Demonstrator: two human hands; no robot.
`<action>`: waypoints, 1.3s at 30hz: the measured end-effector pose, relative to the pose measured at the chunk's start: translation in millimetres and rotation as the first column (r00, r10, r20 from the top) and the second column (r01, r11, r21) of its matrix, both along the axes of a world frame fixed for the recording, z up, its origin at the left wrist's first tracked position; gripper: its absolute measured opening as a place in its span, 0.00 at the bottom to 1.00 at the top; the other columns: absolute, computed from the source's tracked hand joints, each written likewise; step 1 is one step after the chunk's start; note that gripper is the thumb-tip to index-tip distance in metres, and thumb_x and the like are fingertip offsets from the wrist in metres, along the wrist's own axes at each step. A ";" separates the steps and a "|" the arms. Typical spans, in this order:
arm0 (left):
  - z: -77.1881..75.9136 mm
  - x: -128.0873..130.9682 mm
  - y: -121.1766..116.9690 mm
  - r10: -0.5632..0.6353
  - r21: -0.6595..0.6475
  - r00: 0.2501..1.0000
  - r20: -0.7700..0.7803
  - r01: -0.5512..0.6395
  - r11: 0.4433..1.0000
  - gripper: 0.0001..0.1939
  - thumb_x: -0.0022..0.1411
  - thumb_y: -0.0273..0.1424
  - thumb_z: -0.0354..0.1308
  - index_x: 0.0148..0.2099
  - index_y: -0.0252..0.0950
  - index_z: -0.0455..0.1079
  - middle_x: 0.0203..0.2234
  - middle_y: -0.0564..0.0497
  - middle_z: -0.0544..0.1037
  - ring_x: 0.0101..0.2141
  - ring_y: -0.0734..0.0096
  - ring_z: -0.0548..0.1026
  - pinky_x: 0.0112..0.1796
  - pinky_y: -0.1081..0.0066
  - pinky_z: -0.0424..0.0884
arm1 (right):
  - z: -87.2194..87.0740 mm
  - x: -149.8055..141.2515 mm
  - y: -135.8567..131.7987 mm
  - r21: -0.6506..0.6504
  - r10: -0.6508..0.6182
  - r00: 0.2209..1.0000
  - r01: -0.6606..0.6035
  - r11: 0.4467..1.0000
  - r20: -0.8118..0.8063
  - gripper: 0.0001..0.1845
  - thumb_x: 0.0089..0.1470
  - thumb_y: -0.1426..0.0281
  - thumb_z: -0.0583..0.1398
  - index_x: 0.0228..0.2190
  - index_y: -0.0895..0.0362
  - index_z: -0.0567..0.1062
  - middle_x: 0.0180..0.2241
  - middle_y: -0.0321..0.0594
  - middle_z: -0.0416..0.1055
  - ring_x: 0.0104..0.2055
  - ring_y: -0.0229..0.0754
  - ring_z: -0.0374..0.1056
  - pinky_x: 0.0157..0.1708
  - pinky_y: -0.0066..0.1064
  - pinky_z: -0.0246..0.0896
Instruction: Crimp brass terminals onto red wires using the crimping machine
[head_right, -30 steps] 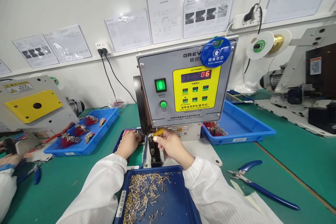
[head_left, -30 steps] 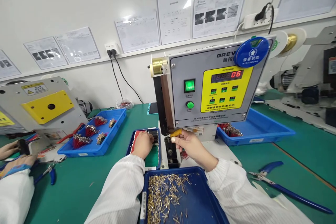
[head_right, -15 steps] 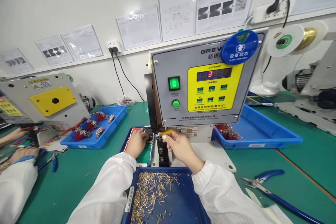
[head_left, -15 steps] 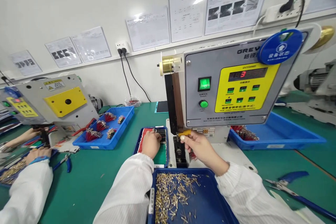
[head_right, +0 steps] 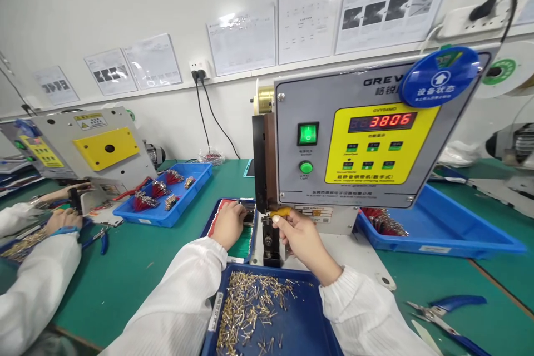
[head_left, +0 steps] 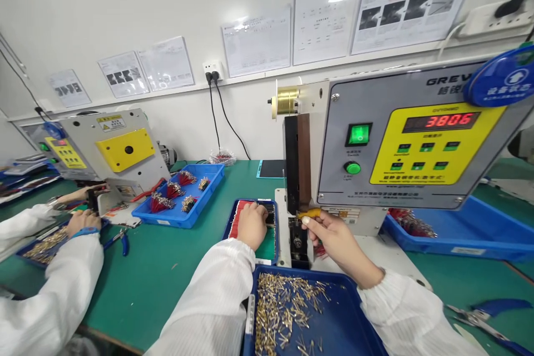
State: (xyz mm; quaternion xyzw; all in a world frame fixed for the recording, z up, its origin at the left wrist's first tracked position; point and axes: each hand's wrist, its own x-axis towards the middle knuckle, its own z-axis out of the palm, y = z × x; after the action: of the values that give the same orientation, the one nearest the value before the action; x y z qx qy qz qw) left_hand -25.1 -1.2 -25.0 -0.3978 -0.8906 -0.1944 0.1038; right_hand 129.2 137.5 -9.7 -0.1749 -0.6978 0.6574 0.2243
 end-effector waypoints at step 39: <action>15.3 36.0 -1.0 -0.299 0.361 0.886 -0.355 0.425 0.830 0.11 0.68 0.24 0.47 0.41 0.37 0.71 0.36 0.48 0.74 0.40 0.66 0.68 0.42 0.65 0.67 | 4.3 -2.7 0.4 0.006 0.046 0.996 -0.045 0.999 -0.079 0.17 0.47 0.53 0.60 0.25 0.55 0.68 0.16 0.30 0.62 0.16 0.34 0.57 0.17 0.28 0.54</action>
State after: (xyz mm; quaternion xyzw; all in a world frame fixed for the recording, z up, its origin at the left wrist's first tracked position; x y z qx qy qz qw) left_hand 10.9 -2.2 -9.6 -0.5519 -0.7084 -0.3426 0.2760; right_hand 126.4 137.9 -5.4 -0.1324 -0.6935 0.6673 0.2370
